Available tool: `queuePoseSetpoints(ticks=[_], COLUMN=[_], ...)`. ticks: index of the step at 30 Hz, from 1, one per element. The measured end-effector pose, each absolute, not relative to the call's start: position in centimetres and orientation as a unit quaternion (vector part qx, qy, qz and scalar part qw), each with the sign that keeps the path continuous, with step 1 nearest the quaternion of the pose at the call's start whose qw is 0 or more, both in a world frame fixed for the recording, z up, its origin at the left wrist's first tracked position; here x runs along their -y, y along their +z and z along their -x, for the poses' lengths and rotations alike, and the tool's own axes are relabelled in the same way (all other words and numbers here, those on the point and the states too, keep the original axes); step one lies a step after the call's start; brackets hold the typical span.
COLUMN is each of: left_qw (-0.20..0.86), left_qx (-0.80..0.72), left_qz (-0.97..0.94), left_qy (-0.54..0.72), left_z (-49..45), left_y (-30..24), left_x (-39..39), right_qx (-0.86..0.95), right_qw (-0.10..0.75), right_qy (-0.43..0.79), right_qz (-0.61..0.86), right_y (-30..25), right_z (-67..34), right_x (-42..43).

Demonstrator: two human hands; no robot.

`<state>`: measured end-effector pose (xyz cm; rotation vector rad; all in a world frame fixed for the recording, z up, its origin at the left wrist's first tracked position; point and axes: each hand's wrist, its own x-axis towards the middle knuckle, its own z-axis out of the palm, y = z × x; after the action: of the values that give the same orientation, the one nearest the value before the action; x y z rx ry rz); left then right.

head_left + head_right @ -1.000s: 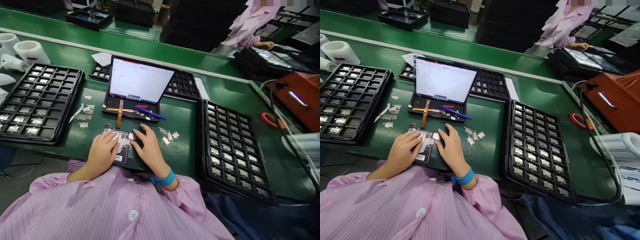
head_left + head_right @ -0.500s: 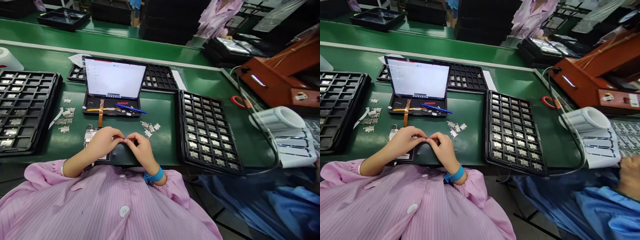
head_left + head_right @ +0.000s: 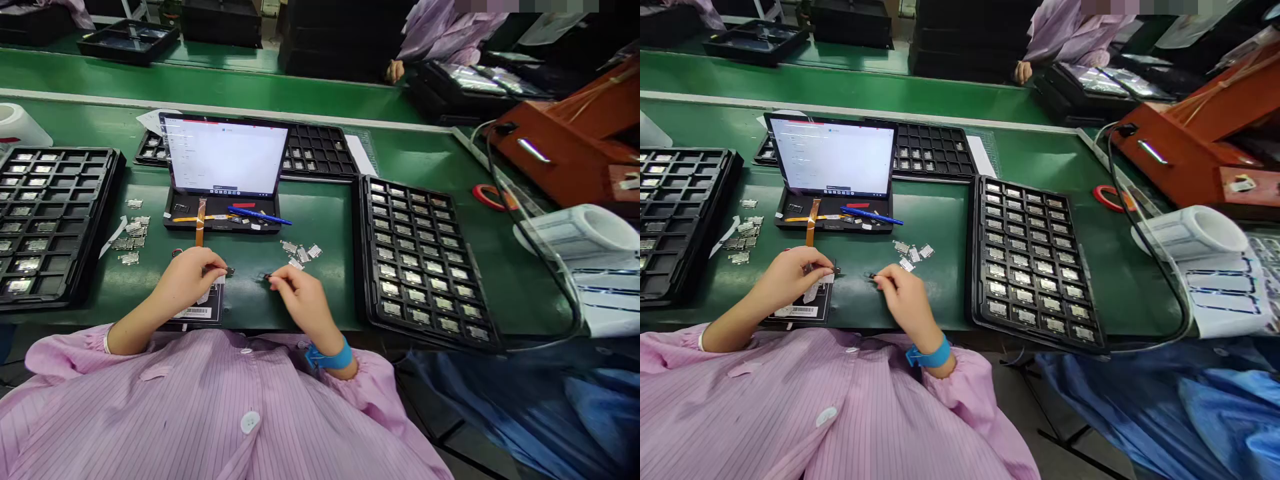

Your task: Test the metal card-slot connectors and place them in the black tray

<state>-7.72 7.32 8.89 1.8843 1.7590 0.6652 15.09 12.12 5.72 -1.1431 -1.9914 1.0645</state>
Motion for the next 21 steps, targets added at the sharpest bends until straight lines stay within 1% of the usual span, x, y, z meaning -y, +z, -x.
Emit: queuePoseSetpoints(ticks=[2,5,7,9,13,15,18,21], left_qw=[0.178,0.086,0.046,0.028,0.013,0.004,-0.006,0.041], left_qx=[-0.628,-0.569,-0.549,-0.562,-0.647,-0.706,-0.813,-0.875], left_qz=[-0.716,-0.790,-0.816,-0.811,-0.739,-0.679,-0.551,-0.456], left_qy=[0.247,0.212,0.175,0.160,0.188,0.201,0.188,0.161], left_z=[7.6,6.2,5.3,5.2,7.9,10.4,14.4,17.7], left_y=[8.1,6.6,5.9,5.8,7.3,8.3,8.9,8.6], left_x=[-7.3,-7.3,-7.1,-6.6,-5.2,-4.4,-3.1,-2.1], right_qx=[0.705,0.645,0.622,0.592,0.459,0.401,0.369,0.367], right_qw=[0.339,0.371,0.372,0.355,0.325,0.355,0.427,0.462], right_qy=[0.432,0.519,0.564,0.615,0.739,0.752,0.715,0.684], right_qz=[0.449,0.421,0.396,0.381,0.371,0.384,0.413,0.429], right_y=[6.0,6.3,6.3,6.0,5.0,4.6,3.9,3.6], right_z=[-15.4,-14.4,-13.2,-12.2,-11.7,-12.4,-13.9,-15.0], right_x=[-12.2,-11.4,-10.5,-9.9,-10.6,-12.0,-14.7,-16.6])
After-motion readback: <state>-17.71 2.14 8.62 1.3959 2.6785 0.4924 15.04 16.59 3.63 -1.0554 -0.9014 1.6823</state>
